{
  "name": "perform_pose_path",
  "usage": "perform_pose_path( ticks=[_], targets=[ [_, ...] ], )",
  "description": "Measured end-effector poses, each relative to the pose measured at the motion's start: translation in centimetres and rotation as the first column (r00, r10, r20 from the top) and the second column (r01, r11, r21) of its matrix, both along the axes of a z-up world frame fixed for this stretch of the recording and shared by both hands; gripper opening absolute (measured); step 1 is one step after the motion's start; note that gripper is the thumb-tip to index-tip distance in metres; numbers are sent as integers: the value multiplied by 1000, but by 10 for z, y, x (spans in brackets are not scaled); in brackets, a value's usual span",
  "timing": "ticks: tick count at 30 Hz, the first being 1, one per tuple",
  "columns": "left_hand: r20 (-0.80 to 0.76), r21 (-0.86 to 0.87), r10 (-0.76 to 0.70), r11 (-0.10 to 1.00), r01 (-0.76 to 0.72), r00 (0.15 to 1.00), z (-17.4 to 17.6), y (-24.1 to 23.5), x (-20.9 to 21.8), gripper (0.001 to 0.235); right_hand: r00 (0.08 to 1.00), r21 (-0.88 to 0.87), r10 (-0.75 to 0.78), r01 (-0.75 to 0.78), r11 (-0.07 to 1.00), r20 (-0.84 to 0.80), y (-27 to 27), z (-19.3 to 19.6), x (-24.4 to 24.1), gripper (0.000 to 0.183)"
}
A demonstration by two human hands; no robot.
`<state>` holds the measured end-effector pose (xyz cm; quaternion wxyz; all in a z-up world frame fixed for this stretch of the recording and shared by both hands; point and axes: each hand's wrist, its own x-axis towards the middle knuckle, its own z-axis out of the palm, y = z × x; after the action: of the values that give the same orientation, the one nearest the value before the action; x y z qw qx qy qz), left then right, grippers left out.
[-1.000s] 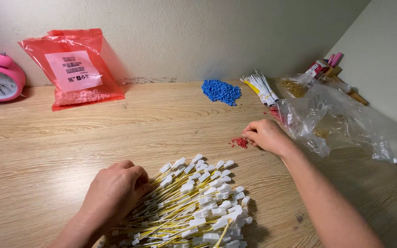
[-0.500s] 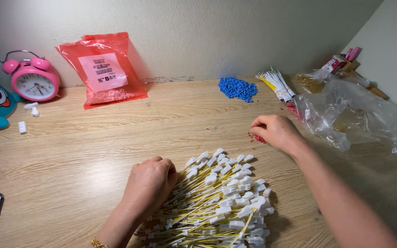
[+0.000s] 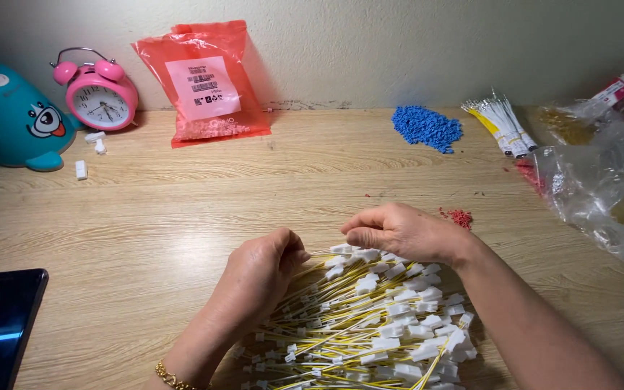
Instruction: Assembling small electronic wire harnesses by attaching plastic connectors to wires
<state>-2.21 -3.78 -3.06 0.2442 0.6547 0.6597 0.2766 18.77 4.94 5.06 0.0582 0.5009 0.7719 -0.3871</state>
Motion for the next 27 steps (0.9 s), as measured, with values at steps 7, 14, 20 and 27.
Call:
perform_pose_path(
  ticks=[7, 14, 20, 27],
  targets=[
    [120, -20, 4, 1000, -2, 993, 10, -5, 5, 13, 984, 120, 5, 16, 993, -177, -20, -5, 17, 14],
    [283, -352, -91, 916, 192, 955, 44, -27, -12, 15, 992, 227, 89, -67, 972, -88, -25, 30, 61, 17],
    [406, -256, 47, 965, 64, 913, 55, -20, -21, 38, 961, 238, 3, 66, 969, -276, -1, 27, 80, 21],
    [831, -139, 127, 990, -19, 542, 30, 12, -12, 19, 968, 262, -22, 90, 961, -251, 14, 23, 50, 19]
  ],
)
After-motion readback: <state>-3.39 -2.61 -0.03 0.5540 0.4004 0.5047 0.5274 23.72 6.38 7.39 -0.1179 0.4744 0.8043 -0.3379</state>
